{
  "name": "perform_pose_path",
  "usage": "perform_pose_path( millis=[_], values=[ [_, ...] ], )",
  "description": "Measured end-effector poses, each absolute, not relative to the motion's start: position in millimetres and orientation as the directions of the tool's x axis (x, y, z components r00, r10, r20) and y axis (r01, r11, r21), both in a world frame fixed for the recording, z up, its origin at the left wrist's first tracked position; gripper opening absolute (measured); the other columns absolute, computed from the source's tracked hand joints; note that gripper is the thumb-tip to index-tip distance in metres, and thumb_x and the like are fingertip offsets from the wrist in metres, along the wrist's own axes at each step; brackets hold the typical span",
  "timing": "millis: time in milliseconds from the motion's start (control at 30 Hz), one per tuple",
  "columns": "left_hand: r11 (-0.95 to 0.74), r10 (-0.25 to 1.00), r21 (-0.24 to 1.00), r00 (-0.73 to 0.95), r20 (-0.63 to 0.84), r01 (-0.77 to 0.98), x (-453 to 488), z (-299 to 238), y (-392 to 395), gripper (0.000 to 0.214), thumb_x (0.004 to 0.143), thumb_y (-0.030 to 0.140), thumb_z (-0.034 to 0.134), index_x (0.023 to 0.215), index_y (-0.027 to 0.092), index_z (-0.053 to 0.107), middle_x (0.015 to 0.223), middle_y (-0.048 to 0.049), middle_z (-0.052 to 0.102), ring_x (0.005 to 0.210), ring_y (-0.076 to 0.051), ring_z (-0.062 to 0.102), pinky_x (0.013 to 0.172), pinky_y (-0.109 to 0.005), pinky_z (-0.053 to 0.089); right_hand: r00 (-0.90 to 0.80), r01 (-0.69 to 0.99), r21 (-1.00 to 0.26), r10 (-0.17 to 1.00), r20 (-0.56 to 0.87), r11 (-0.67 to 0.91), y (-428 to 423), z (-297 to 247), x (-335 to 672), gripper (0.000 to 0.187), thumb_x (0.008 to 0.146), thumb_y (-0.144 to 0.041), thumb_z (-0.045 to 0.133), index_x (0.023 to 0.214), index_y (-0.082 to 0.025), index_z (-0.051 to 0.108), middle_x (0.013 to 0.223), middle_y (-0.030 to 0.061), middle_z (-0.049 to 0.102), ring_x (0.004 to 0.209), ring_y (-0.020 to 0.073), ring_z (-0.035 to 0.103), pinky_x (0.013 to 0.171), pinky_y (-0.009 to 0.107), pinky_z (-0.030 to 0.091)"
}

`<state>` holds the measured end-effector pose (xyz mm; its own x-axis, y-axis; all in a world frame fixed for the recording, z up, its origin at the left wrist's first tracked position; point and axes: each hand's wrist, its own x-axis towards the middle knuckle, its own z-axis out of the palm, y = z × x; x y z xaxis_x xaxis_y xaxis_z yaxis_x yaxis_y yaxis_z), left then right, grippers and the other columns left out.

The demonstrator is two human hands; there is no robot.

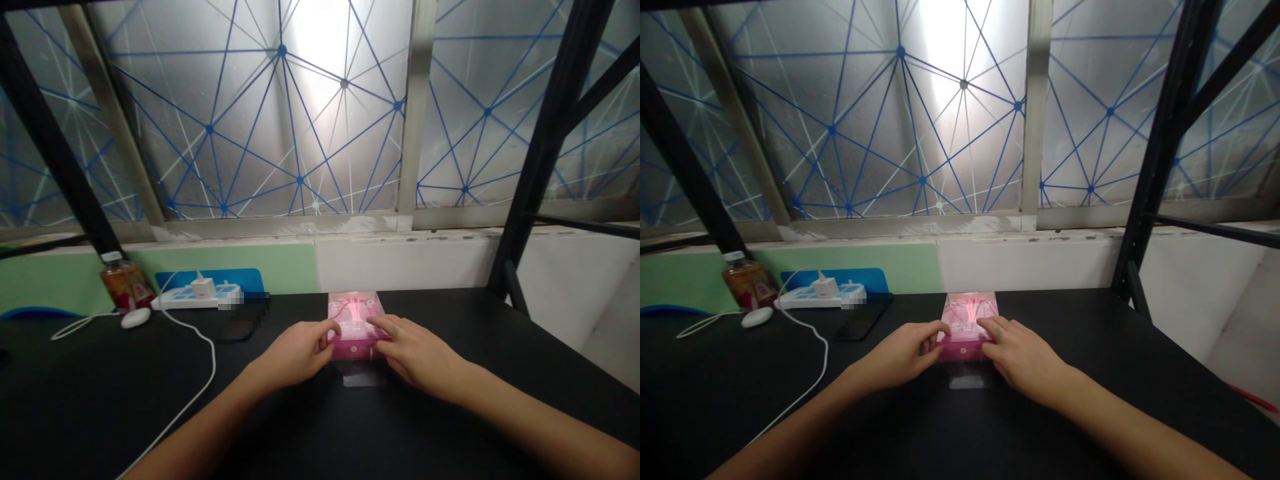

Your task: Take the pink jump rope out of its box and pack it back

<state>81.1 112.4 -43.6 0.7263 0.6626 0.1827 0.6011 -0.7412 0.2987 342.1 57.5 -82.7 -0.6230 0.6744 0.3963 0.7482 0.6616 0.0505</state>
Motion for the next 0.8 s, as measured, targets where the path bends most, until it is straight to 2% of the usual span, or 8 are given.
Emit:
perform_pose_path(
  millis=[67,133,233,267,400,533,633,800],
  values=[
    [-0.740,0.664,0.298,0.725,0.184,0.603,81,-43,112,0.022,0.088,0.023,0.049,0.106,0.022,0.061,0.077,-0.0015,0.064,0.066,-0.017,0.059,0.060,-0.023,0.039,-0.617,0.752,0.023,0.691,0.377,0.658,54,-81,342,0.018,0.088,-0.015,0.053,0.101,-0.018,0.065,0.146,0.0138,0.043,0.130,0.0324,0.043,0.104,0.052,0.039],
    [-0.740,0.666,0.294,0.722,0.187,0.606,82,-43,112,0.022,0.088,0.023,0.050,0.107,0.022,0.061,0.077,-0.0014,0.064,0.066,-0.017,0.059,0.060,-0.023,0.039,-0.613,0.753,-0.014,0.710,0.346,0.657,49,-77,341,0.022,0.089,-0.024,0.056,0.109,-0.019,0.065,0.147,0.0137,0.043,0.133,0.0320,0.041,0.107,0.051,0.036],
    [-0.740,0.666,0.285,0.723,0.183,0.610,82,-43,112,0.022,0.088,0.023,0.050,0.107,0.023,0.061,0.077,-0.0012,0.064,0.067,-0.017,0.059,0.060,-0.023,0.039,-0.616,0.754,-0.046,0.731,0.295,0.655,45,-73,341,0.041,0.085,-0.037,0.065,0.122,-0.020,0.061,0.147,0.0151,0.042,0.135,0.0338,0.038,0.109,0.052,0.034],
    [-0.739,0.667,0.283,0.723,0.181,0.611,82,-43,112,0.022,0.088,0.023,0.050,0.107,0.023,0.061,0.077,-0.0012,0.064,0.066,-0.017,0.059,0.060,-0.023,0.039,-0.616,0.755,-0.048,0.733,0.288,0.654,45,-72,340,0.044,0.083,-0.037,0.067,0.123,-0.019,0.060,0.147,0.0155,0.043,0.136,0.0342,0.037,0.109,0.052,0.034],
    [-0.732,0.675,0.279,0.719,0.167,0.622,82,-42,111,0.024,0.087,0.023,0.050,0.108,0.022,0.061,0.078,-0.0017,0.065,0.066,-0.016,0.060,0.061,-0.023,0.041,-0.623,0.745,-0.040,0.716,0.315,0.666,48,-74,341,0.032,0.086,-0.026,0.062,0.117,-0.019,0.062,0.144,0.0149,0.047,0.133,0.0310,0.042,0.109,0.049,0.035],
    [-0.729,0.679,0.276,0.713,0.173,0.627,82,-43,111,0.023,0.087,0.023,0.049,0.108,0.023,0.061,0.078,-0.0016,0.065,0.067,-0.017,0.060,0.060,-0.023,0.041,-0.636,0.730,-0.060,0.709,0.306,0.681,49,-73,343,0.043,0.082,-0.038,0.069,0.119,-0.019,0.061,0.143,0.0158,0.047,0.133,0.0333,0.041,0.109,0.051,0.036],
    [-0.731,0.678,0.275,0.711,0.186,0.625,82,-44,112,0.024,0.087,0.023,0.049,0.108,0.023,0.061,0.078,-0.0013,0.065,0.067,-0.017,0.060,0.061,-0.023,0.040,-0.638,0.732,-0.056,0.712,0.293,0.679,48,-71,343,0.045,0.080,-0.039,0.072,0.118,-0.019,0.061,0.143,0.0163,0.046,0.132,0.0342,0.042,0.108,0.051,0.036],
    [-0.735,0.674,0.266,0.714,0.188,0.624,82,-43,111,0.024,0.087,0.023,0.050,0.108,0.024,0.062,0.077,-0.0011,0.065,0.066,-0.017,0.060,0.060,-0.023,0.039,-0.639,0.720,-0.054,0.691,0.338,0.691,46,-70,341,0.032,0.087,-0.032,0.062,0.115,-0.018,0.062,0.137,0.0154,0.051,0.129,0.0313,0.044,0.104,0.047,0.042]
  ],
)
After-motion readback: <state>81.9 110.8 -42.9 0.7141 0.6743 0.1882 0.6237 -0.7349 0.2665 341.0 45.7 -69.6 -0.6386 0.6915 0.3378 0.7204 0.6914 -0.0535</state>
